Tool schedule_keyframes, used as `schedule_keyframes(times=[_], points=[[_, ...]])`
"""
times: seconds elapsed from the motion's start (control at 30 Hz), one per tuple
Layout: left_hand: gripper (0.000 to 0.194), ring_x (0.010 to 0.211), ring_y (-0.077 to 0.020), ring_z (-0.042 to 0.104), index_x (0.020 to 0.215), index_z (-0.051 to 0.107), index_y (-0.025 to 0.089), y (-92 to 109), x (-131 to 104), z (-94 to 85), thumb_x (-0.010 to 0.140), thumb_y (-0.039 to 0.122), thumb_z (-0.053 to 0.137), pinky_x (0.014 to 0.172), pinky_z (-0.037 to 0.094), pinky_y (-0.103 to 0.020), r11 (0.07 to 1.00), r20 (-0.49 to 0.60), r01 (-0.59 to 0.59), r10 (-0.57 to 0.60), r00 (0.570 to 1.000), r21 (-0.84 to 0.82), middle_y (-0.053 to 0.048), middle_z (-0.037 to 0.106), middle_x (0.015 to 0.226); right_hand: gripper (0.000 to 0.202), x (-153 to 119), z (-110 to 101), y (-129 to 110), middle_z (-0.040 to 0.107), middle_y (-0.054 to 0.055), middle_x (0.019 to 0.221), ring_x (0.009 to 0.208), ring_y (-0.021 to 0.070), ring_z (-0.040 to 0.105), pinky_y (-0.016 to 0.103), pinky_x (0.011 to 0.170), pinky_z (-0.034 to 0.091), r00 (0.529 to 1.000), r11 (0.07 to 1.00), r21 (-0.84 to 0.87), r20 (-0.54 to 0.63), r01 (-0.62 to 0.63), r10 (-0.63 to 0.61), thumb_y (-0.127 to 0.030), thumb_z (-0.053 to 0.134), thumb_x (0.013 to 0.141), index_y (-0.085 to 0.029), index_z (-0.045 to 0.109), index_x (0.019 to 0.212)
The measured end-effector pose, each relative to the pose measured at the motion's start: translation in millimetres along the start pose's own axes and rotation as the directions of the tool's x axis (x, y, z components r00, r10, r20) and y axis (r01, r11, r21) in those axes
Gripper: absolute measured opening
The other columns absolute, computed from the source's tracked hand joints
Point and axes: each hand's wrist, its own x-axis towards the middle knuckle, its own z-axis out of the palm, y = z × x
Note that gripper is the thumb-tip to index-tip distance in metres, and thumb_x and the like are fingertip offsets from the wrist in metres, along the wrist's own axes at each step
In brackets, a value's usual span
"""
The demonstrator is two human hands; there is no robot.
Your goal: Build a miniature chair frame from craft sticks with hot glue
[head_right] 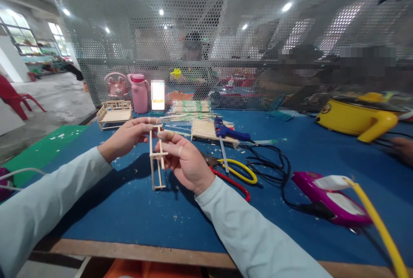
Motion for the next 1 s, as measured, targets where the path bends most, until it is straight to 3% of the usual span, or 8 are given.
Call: schedule_keyframes(times=[0.17,0.33,0.43,0.5,0.6,0.67,0.8,1.0], points=[[0.021,0.077,-0.0104,0.058,0.092,0.059,0.018,11,-6,0.4,0.071,0.019,0.059,0.061,0.041,-0.02,0.983,-0.01,-0.027,0.025,1.0,-0.181,-0.005,0.065,0.092,0.026,4,-8,-5,0.057,-0.004,0.067,0.045,0.0048,0.046,0.017,0.04,0.033,0.984,0.982,-0.113,-0.083,0.15,-0.16,-0.02,0.066,0.064,-0.02,0.054,0.087],[0.027,0.077,-0.0088,0.057,0.096,0.056,0.019,14,-19,-4.3,0.07,0.02,0.064,0.06,0.042,-0.019,0.965,-0.109,-0.117,0.093,0.99,-0.235,-0.003,0.063,0.096,0.034,5,-23,-25,0.056,-0.006,0.07,0.049,0.0067,0.047,0.02,0.044,0.036,0.899,0.838,-0.422,-0.109,0.345,-0.425,-0.022,0.061,0.071,-0.026,0.046,0.101],[0.037,0.081,-0.0099,0.056,0.104,0.052,0.022,11,-30,-6.5,0.069,0.019,0.065,0.062,0.043,-0.02,0.958,-0.195,-0.196,0.156,0.968,-0.207,-0.003,0.06,0.1,0.035,0,-18,-45,0.056,-0.005,0.071,0.056,0.0088,0.05,0.024,0.053,0.04,0.846,0.62,-0.662,0.042,0.421,-0.531,-0.019,0.059,0.073,-0.027,0.046,0.105],[0.045,0.082,-0.0104,0.055,0.109,0.048,0.024,7,-37,-6.9,0.068,0.018,0.065,0.064,0.044,-0.021,0.956,-0.208,-0.24,0.203,0.957,-0.167,-0.002,0.058,0.101,0.024,-4,-10,-56,0.058,-0.003,0.072,0.063,0.0108,0.052,0.027,0.061,0.041,0.809,0.381,-0.805,0.195,0.455,-0.555,-0.018,0.059,0.073,-0.025,0.053,0.097],[0.049,0.082,-0.0105,0.054,0.111,0.047,0.025,-2,-44,-5.4,0.067,0.017,0.066,0.069,0.044,-0.023,0.947,-0.197,-0.294,0.266,0.944,-0.128,-0.001,0.056,0.1,0.011,-4,-2,-59,0.063,0.0,0.078,0.071,0.0142,0.055,0.03,0.068,0.041,0.758,0.027,-0.877,0.398,0.479,-0.517,-0.019,0.056,0.076,-0.024,0.062,0.083],[0.048,0.082,-0.0106,0.054,0.11,0.046,0.026,-7,-48,-3.1,0.067,0.018,0.066,0.072,0.045,-0.024,0.944,-0.192,-0.307,0.282,0.94,-0.119,-0.001,0.055,0.099,0.013,0,-2,-53,0.065,0.001,0.081,0.076,0.0162,0.057,0.032,0.072,0.04,0.716,-0.121,-0.863,0.478,0.49,-0.51,-0.02,0.053,0.079,-0.025,0.064,0.084],[0.048,0.081,-0.0111,0.054,0.109,0.045,0.027,-14,-50,2.1,0.067,0.019,0.066,0.075,0.045,-0.026,0.947,-0.204,-0.304,0.278,0.939,-0.104,-0.001,0.054,0.097,0.016,9,-9,-32,0.065,0.003,0.077,0.08,0.0179,0.056,0.035,0.077,0.037,0.632,-0.311,-0.811,0.582,0.495,-0.511,-0.02,0.05,0.082,-0.024,0.065,0.087],[0.049,0.079,-0.0105,0.053,0.108,0.045,0.025,-16,-51,3.9,0.065,0.016,0.064,0.07,0.045,-0.023,0.935,-0.209,-0.314,0.278,0.938,-0.163,0.0,0.053,0.093,0.019,12,-10,-18,0.064,0.004,0.077,0.077,0.0181,0.052,0.036,0.078,0.034,0.612,-0.4,-0.777,0.63,0.487,-0.478,-0.015,0.048,0.08,-0.021,0.065,0.085]])
